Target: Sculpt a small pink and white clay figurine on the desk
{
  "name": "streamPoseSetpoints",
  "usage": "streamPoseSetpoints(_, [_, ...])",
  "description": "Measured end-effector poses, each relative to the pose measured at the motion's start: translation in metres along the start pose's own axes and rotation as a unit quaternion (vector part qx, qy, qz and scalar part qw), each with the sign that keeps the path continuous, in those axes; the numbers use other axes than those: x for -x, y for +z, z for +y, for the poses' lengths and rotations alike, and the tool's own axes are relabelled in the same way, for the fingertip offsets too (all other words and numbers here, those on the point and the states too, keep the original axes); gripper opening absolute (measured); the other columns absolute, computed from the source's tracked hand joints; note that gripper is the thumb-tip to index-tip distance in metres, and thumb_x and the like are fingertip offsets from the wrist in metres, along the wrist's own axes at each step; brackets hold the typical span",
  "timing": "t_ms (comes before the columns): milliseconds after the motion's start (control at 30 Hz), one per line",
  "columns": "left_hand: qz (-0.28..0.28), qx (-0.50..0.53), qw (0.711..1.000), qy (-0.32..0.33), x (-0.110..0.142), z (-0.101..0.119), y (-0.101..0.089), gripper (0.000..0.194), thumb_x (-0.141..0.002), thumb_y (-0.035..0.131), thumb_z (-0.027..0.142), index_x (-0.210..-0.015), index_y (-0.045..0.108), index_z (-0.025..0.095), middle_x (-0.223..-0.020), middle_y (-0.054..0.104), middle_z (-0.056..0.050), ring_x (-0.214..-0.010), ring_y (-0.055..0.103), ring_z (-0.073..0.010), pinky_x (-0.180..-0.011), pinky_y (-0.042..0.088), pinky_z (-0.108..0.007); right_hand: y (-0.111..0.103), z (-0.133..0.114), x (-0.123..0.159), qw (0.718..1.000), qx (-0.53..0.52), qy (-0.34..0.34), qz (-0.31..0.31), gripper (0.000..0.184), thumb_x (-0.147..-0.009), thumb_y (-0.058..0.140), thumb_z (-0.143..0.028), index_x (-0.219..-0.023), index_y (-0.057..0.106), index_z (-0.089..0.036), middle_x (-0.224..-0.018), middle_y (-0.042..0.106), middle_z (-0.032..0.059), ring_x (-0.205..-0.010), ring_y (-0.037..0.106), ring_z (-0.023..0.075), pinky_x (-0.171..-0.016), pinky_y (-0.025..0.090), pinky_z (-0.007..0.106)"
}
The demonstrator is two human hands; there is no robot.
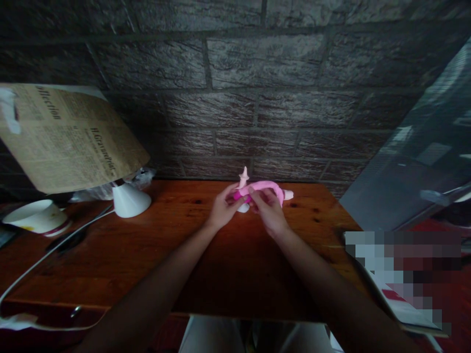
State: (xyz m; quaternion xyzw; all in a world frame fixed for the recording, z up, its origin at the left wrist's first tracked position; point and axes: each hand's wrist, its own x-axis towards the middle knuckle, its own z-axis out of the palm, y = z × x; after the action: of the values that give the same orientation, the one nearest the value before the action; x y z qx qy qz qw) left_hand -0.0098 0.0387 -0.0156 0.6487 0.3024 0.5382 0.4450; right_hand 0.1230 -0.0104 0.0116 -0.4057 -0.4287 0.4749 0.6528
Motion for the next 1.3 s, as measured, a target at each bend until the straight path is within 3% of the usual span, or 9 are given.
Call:
streamPoseSetpoints(167, [-0.009,0.002,1.000,0.001,0.002,0.003,0.003,0.050,-0.074,0.075,0.031,-0.120,0.059,0.017,-0.118,0.068,-0.012,-0.104,0.066,-0.0230,-0.092,0.053,-0.038,0.000,-0.004,-0.002,1.000,0.001,-0.028,-0.008,0.031,-0.072,0.072,-0.047,-0.085,0.061,-0.020,-0.068,0.058,-0.0029,-0.057,0.048,0.0093,-0.049,0.034,0.023])
streamPoseSetpoints(367, [-0.018,0.007,1.000,0.012,0.003,0.005,0.002,0.047,-0.075,0.073,0.033,-0.118,0.061,0.018,-0.116,0.069,-0.011,-0.102,0.068,-0.0223,-0.090,0.055,-0.036,-0.001,-0.003,-0.003,0.999,0.037,-0.034,-0.013,0.032,-0.074,0.069,-0.048,-0.089,0.062,-0.021,-0.081,0.065,0.0009,-0.068,0.057,0.0124,-0.052,0.039,0.023])
streamPoseSetpoints(667, [-0.023,0.009,1.000,0.004,0.002,0.003,-0.001,0.052,-0.075,0.073,0.033,-0.123,0.060,0.017,-0.122,0.067,-0.013,-0.107,0.066,-0.0241,-0.092,0.054,-0.039,-0.015,0.005,-0.011,0.992,0.054,-0.049,-0.098,0.041,-0.074,0.072,-0.043,-0.109,0.060,-0.023,-0.100,0.070,0.0029,-0.059,0.056,0.0090,-0.048,0.038,0.022])
streamPoseSetpoints(933, [-0.027,-0.018,0.999,0.017,0.003,0.000,-0.001,0.053,-0.077,0.071,0.034,-0.126,0.060,0.017,-0.125,0.065,-0.013,-0.107,0.066,-0.0245,-0.093,0.054,-0.041,-0.013,0.010,-0.013,0.992,0.051,-0.055,-0.103,0.043,-0.073,0.073,-0.044,-0.108,0.060,-0.022,-0.073,0.065,-0.0032,-0.051,0.053,0.0089,-0.046,0.041,0.023])
streamPoseSetpoints(1100, [-0.032,-0.018,0.999,0.024,0.002,-0.001,0.000,0.052,-0.078,0.069,0.032,-0.128,0.058,0.019,-0.124,0.066,-0.013,-0.106,0.066,-0.0244,-0.091,0.055,-0.040,-0.012,0.012,-0.015,0.993,0.051,-0.052,-0.088,0.043,-0.072,0.074,-0.043,-0.106,0.061,-0.020,-0.076,0.066,-0.0016,-0.052,0.055,0.0092,-0.044,0.038,0.023])
streamPoseSetpoints(1300, [-0.027,0.009,1.000,0.009,0.002,0.004,0.000,0.067,-0.077,0.072,0.028,-0.138,0.046,0.019,-0.121,0.066,-0.014,-0.103,0.068,-0.0224,-0.093,0.053,-0.039,-0.013,0.007,-0.014,0.994,0.060,-0.054,-0.069,0.036,-0.072,0.073,-0.042,-0.097,0.064,-0.018,-0.077,0.069,0.0012,-0.052,0.054,0.0093,-0.044,0.036,0.023])
